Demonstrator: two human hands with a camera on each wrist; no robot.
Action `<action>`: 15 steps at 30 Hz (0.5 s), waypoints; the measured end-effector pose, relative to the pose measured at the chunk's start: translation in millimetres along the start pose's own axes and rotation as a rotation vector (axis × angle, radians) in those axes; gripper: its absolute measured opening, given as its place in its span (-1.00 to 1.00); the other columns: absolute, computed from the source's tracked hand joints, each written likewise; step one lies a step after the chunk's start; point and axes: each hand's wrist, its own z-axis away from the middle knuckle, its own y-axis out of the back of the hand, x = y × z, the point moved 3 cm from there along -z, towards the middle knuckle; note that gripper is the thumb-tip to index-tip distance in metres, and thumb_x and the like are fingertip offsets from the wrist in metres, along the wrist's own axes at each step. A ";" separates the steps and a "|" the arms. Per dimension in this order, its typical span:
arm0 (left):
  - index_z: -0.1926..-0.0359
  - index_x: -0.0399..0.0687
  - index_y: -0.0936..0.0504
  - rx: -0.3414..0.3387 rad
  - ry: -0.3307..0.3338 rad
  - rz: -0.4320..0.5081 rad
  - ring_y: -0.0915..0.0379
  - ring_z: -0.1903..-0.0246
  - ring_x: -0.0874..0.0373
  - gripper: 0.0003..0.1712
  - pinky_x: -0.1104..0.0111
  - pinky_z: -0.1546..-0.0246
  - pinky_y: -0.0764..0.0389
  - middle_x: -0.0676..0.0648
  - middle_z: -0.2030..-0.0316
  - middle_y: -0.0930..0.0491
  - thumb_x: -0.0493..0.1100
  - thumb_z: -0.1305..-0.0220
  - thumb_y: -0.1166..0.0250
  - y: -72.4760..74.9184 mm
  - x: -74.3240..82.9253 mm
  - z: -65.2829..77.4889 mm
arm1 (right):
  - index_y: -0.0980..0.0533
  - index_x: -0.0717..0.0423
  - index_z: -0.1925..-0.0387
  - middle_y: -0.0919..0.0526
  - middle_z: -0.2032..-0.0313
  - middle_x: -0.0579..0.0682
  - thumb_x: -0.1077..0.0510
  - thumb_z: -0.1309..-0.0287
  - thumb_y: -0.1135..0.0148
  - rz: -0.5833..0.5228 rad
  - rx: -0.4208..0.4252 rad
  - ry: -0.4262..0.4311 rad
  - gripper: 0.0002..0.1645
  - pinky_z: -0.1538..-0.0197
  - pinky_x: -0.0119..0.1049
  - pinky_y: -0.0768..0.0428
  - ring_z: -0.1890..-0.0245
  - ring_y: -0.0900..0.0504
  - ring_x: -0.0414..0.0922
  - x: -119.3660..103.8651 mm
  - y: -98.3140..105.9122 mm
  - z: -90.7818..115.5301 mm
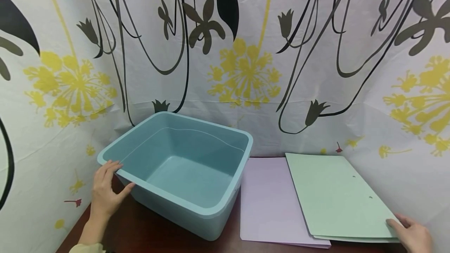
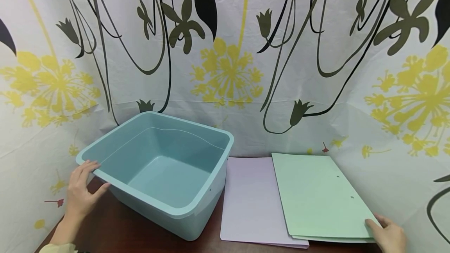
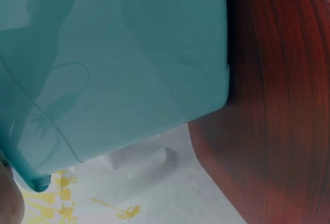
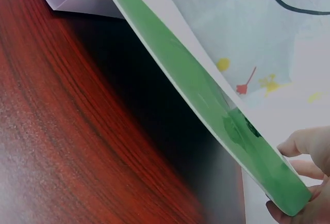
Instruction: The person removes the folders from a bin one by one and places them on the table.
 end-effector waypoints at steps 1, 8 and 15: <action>0.10 -0.35 -0.49 0.000 -0.001 0.000 -0.18 -0.14 -0.24 -0.11 0.21 -0.28 -0.03 -0.35 0.06 -0.42 0.41 0.10 -0.22 0.0 -0.1 0.0 | -0.30 0.61 0.02 -0.44 0.19 0.53 0.11 -0.05 -0.11 -0.004 0.003 -0.002 -0.38 0.20 0.07 -0.45 0.13 -0.41 0.36 0.3 -0.4 -0.3; 0.10 -0.34 -0.49 -0.003 0.004 -0.008 -0.18 -0.13 -0.24 -0.14 0.21 -0.28 -0.03 -0.34 0.06 -0.42 0.36 0.12 -0.27 -0.5 -1.3 0.3 | -0.29 0.59 0.01 -0.43 0.18 0.53 0.17 -0.05 -0.09 -0.039 0.027 -0.010 -0.42 0.21 0.08 -0.44 0.13 -0.40 0.36 2.9 -3.4 -2.5; 0.10 -0.35 -0.49 -0.004 0.002 -0.005 -0.18 -0.13 -0.24 -0.13 0.21 -0.28 -0.03 -0.35 0.06 -0.42 0.38 0.11 -0.26 -0.4 -1.3 0.3 | -0.30 0.58 0.01 -0.44 0.20 0.52 0.17 -0.05 -0.09 -0.003 0.032 0.012 -0.42 0.24 0.04 -0.44 0.15 -0.42 0.35 6.2 -3.6 -6.2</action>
